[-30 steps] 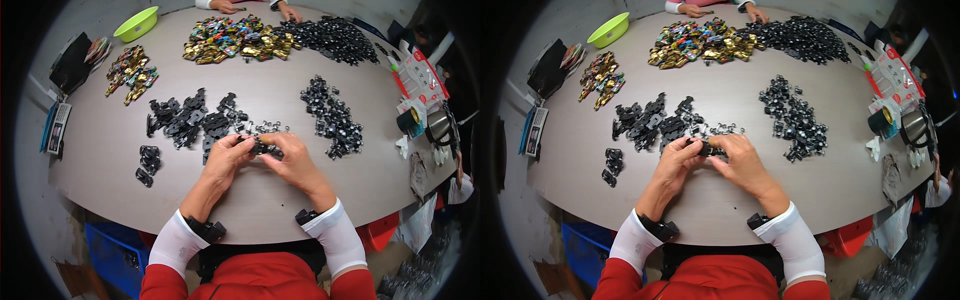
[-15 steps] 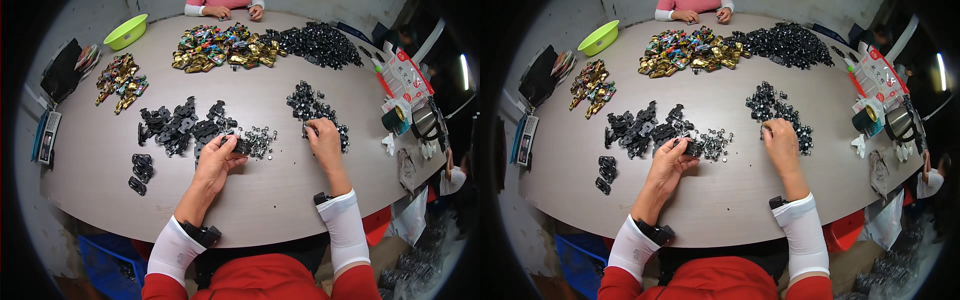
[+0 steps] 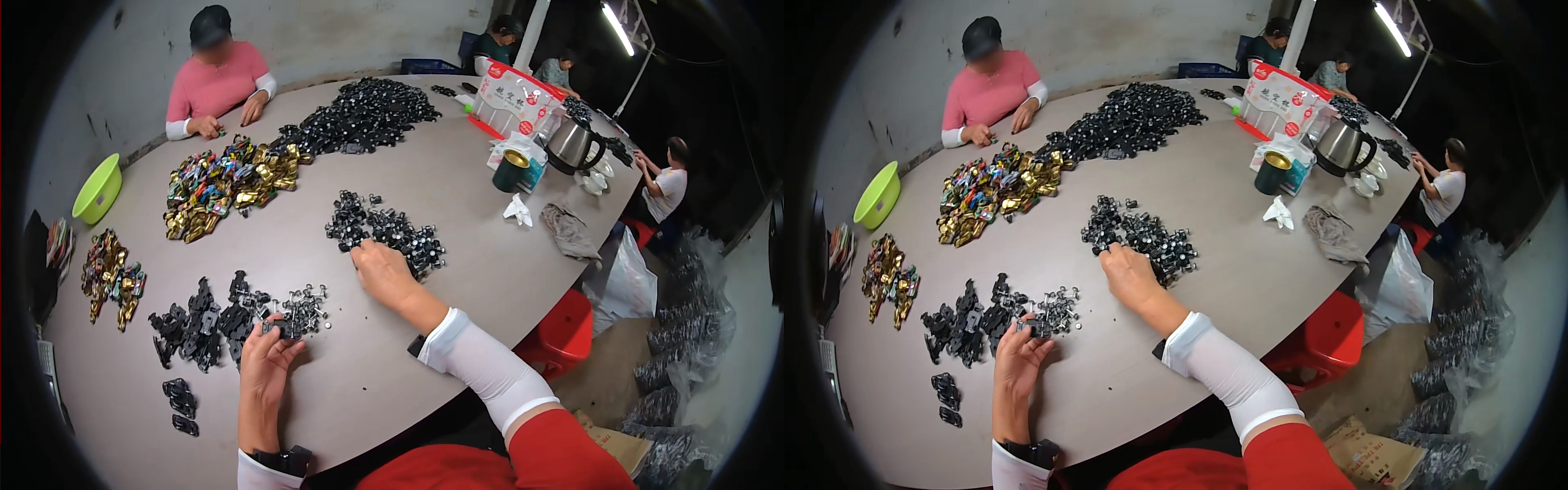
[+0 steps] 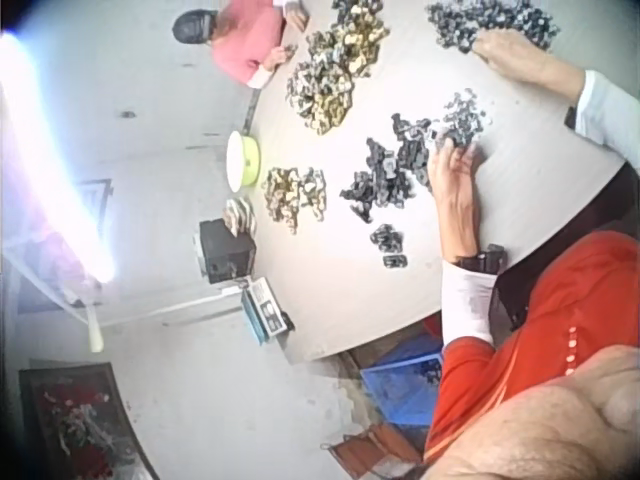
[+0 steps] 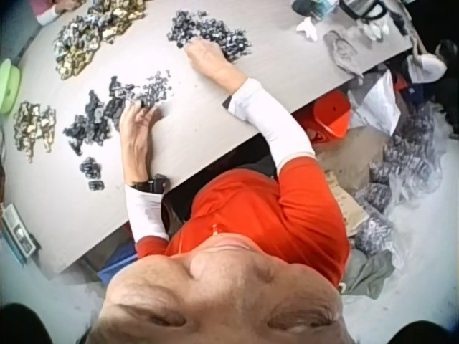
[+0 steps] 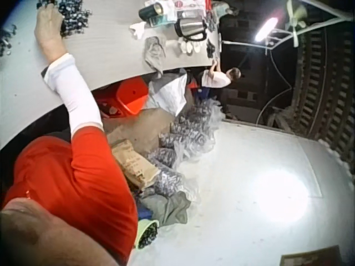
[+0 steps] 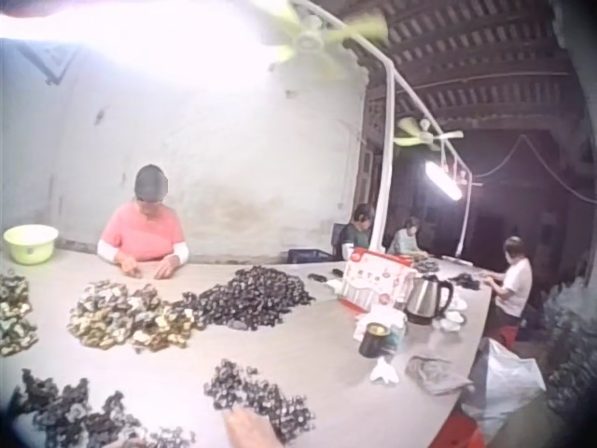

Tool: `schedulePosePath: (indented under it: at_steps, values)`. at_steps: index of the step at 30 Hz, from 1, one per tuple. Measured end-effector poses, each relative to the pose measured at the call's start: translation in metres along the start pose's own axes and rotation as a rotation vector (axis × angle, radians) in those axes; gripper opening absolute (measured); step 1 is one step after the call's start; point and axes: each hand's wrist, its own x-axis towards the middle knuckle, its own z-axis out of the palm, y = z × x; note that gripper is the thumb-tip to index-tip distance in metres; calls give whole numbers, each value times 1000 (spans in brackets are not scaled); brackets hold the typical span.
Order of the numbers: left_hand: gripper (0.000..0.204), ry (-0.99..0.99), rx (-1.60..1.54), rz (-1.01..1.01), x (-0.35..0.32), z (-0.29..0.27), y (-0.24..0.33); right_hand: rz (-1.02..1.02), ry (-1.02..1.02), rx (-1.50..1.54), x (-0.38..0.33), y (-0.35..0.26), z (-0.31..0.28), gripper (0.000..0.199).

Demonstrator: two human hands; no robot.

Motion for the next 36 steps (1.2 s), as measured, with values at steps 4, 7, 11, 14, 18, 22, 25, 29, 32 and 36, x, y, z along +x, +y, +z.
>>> schedulePosePath:
  at_steps: [4, 7, 11, 14, 18, 22, 25, 29, 32, 36]
  values:
    - [32, 5, 11, 6, -2, -1, 2, 63, 90, 257, -5, -13, -15, 10]
    - [32, 3, 24, 1, -2, -1, 3, 21, 165, 481, -10, -14, -2, 16]
    - [32, -2, 9, 6, -3, -1, 3, 89, -37, 570, -25, -21, -4, 10]
    - [30, 4, 14, 5, -4, 0, 3, 80, -41, 569, -35, -18, -5, 7]
    - [26, 38, 33, 14, -3, 3, 4, 31, -68, 543, -44, -10, -8, 7]
    - [26, 39, 34, 23, -1, -3, 1, 17, -84, 520, -48, -11, -22, 10]
    - [27, 39, 38, 31, 0, -1, 1, 19, -66, 483, -52, -10, -24, 12]
    - [26, 31, 61, 54, -1, 3, 3, 8, -30, 419, -55, -7, -22, 14]
    - [27, -3, 122, 94, -4, 4, 3, 6, -4, 333, -53, -10, -22, 13]
    - [29, 61, 237, 137, -6, 8, 3, 21, -23, 225, -51, -13, -25, 15]
